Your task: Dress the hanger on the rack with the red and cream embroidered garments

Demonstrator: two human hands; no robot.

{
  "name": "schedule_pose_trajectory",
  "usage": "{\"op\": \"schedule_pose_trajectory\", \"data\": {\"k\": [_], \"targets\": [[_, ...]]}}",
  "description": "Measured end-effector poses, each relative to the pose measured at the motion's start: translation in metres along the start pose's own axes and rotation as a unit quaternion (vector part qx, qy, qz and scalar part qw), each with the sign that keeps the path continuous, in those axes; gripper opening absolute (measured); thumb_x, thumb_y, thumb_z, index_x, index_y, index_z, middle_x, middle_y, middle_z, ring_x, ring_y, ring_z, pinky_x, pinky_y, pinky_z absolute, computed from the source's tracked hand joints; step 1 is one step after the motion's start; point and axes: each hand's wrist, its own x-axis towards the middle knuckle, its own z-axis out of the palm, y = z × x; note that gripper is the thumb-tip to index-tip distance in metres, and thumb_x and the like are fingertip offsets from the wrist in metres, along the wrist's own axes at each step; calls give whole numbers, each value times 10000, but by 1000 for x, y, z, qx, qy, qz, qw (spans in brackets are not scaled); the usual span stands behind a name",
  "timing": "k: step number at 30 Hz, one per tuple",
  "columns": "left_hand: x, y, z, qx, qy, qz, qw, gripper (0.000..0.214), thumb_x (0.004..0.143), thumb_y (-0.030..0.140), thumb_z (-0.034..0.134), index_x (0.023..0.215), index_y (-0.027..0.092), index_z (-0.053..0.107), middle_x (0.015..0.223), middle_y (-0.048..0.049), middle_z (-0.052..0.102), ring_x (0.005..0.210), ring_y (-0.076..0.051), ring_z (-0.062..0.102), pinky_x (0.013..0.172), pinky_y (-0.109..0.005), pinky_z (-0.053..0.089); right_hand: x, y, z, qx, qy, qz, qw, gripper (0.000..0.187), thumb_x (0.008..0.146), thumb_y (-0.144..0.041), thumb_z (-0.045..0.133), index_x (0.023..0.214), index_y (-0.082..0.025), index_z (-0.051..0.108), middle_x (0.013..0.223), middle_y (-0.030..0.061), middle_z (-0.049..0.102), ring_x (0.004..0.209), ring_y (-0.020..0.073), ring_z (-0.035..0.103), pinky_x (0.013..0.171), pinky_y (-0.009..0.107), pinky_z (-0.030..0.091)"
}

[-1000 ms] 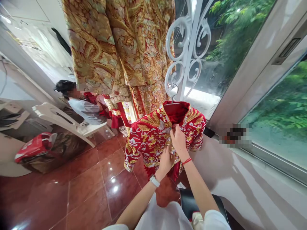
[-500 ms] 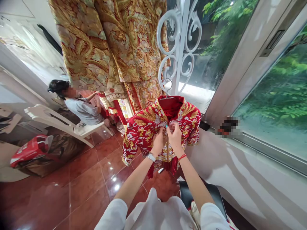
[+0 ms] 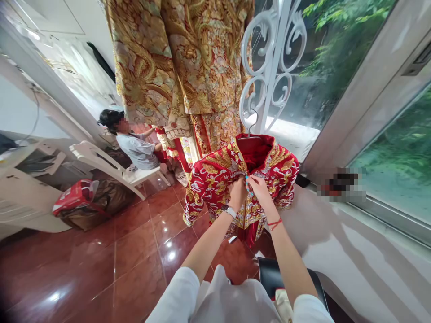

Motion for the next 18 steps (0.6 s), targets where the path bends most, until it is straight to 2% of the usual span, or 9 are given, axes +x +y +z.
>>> {"op": "schedule_pose_trajectory", "data": {"k": [4,7,9,12,15,18], "targets": [[3,-8,5,-10,13,83,996,243,973,221,423,1140,177,594,884,-130,749,853,-241,728,682,-274,457,-4,-9,-2,32,-3,40,999,391,652,-511,728,591,-193,510,462,-48,451,416,69,357,387,203,262],[2,-14,9,-33,25,125,991,251,992,289,419,1091,186,626,861,-110,752,825,-223,727,672,-258,444,2,-28,-2,117,-1,67,991,353,613,-407,756,565,-189,483,457,-67,409,396,42,309,370,185,239],[2,-14,12,-57,42,126,990,267,999,326,414,1044,188,639,852,-97,753,810,-209,725,667,-247,436,12,-44,1,155,12,63,986,331,602,-345,742,541,-191,455,451,-80,373,375,26,255,352,184,209],[2,-9,15,-91,62,85,990,282,1002,342,409,986,186,643,815,-83,745,777,-202,717,660,-244,434,25,-58,11,172,44,39,983,285,619,-347,726,583,-183,495,477,-72,400,373,24,241,344,188,205],[-10,-18,25,-139,42,71,987,234,983,335,446,1030,197,628,812,-60,732,767,-191,704,672,-243,451,16,-43,17,149,50,14,987,341,682,-484,709,677,-193,533,527,-51,446,421,57,331,377,195,276],[-41,-53,46,-210,22,64,975,251,932,220,491,1170,224,570,941,-41,719,864,-165,685,763,-248,485,-28,2,0,53,7,31,998,414,740,-613,644,838,-217,576,632,-9,550,529,122,485,469,244,412]]}}
